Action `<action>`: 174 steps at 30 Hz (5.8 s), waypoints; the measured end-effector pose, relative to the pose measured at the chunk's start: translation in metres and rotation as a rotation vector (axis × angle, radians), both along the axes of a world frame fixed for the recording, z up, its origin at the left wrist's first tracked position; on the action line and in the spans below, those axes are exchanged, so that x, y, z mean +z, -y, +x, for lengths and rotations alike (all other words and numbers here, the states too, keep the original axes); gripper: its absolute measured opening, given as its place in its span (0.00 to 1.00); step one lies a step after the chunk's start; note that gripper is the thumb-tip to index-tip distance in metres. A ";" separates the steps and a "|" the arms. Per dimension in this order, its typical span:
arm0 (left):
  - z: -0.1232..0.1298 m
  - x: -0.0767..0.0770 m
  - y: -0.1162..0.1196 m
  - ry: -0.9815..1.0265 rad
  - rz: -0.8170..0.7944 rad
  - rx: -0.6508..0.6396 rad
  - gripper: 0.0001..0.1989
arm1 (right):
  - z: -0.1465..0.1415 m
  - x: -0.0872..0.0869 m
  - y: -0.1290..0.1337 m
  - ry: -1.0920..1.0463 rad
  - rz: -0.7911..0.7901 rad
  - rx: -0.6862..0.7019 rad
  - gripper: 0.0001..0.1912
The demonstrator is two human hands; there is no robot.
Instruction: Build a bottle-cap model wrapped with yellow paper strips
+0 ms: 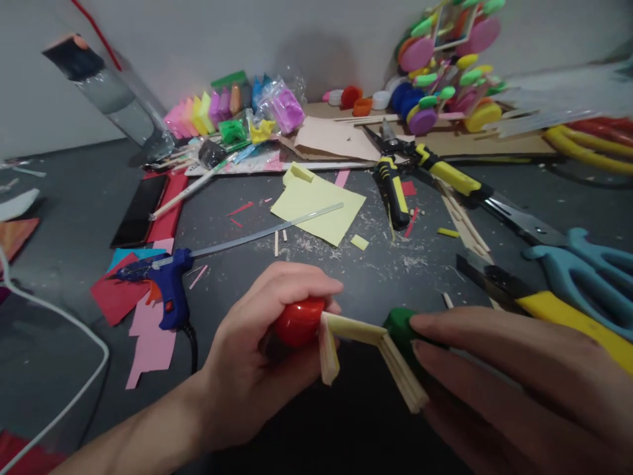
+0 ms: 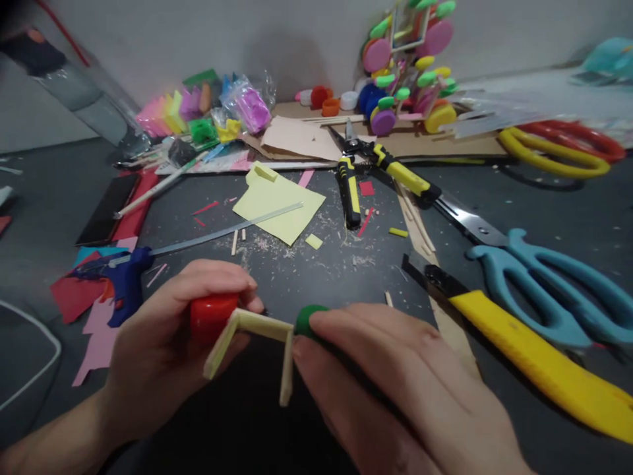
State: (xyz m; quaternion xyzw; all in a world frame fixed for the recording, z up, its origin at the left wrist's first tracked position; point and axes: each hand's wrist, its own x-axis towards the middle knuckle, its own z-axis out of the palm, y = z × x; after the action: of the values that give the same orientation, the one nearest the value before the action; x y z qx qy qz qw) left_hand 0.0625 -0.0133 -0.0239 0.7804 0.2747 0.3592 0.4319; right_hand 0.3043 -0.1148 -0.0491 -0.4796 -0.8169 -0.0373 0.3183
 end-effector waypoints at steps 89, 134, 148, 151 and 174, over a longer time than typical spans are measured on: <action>0.013 0.000 0.002 0.280 -1.448 -0.138 0.09 | -0.029 0.012 -0.024 -0.173 -0.302 0.163 0.21; 0.007 0.009 -0.007 -0.171 0.125 0.338 0.09 | 0.005 0.012 -0.037 -0.393 -0.077 -0.265 0.08; 0.065 0.018 -0.135 -0.720 0.587 0.383 0.17 | 0.010 0.017 -0.034 -0.430 -0.050 -0.214 0.13; 0.073 0.015 -0.159 -0.835 0.638 0.326 0.17 | 0.012 0.017 -0.034 -0.431 -0.051 -0.209 0.13; 0.053 0.018 -0.197 -0.615 0.491 0.250 0.17 | 0.016 0.020 -0.034 -0.426 -0.065 -0.220 0.14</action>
State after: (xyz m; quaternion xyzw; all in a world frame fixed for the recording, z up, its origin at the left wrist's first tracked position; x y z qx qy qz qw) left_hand 0.1160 0.1839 -0.0064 0.8918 0.3898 0.2140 0.0834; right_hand 0.3203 -0.0811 -0.0290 -0.5729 -0.6747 0.0568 0.4618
